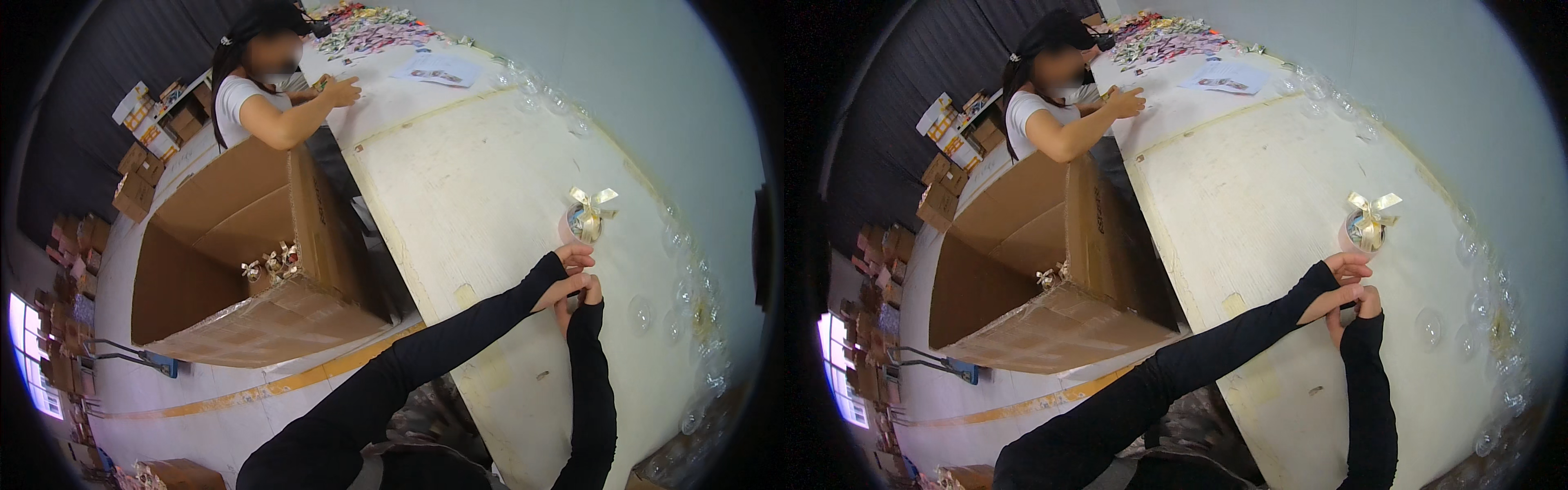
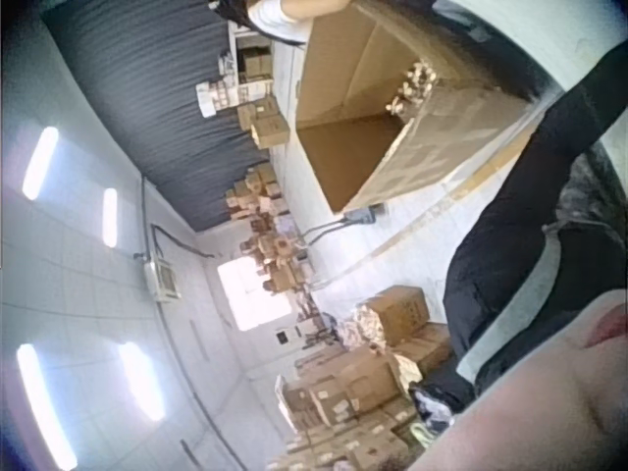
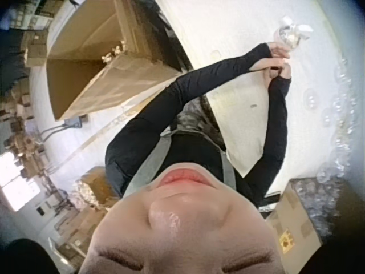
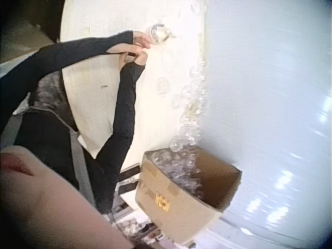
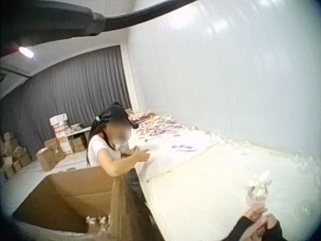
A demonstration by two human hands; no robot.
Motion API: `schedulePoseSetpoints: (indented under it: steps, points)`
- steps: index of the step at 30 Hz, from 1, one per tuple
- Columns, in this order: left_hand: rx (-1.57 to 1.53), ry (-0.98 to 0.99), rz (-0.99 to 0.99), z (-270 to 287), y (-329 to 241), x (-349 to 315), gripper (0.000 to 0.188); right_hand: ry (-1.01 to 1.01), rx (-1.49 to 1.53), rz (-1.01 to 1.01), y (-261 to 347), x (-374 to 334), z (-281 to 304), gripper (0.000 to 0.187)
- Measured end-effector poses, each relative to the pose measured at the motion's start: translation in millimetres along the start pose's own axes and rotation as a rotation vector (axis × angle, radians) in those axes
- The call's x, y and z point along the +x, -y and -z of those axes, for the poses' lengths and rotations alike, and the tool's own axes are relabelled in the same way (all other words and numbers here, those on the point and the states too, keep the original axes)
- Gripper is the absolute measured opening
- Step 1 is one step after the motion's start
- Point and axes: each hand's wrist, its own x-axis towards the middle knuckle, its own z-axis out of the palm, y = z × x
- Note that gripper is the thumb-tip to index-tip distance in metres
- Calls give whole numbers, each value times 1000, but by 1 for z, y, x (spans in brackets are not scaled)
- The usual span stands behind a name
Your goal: The person fills small clear plastic containers with colorful candies, ties a ribbon around the top, and places the finished items into a large cardboard box. The person repeats this process for multiple containers.
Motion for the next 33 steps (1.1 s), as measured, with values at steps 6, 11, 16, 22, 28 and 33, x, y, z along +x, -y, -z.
schedulePoseSetpoints:
  steps: [6,11,16,22,28,33]
  points:
    - [693,-324,-344,7,-1,-1,41,-232,119,-314,-46,-8,-2,19]
    - [647,-310,-236,14,9,1,5,-281,-493,287,-46,12,27,27]
    - [627,-355,-178,19,9,9,5,-158,-1265,-366,-78,-27,70,50]
    - [629,-226,-151,17,20,11,5,21,-538,59,-72,-38,47,58]
    - [474,-220,-63,24,18,7,9,223,-284,109,16,-25,4,66]
    - [576,-210,-30,22,12,5,10,165,-257,44,-6,-26,12,64]
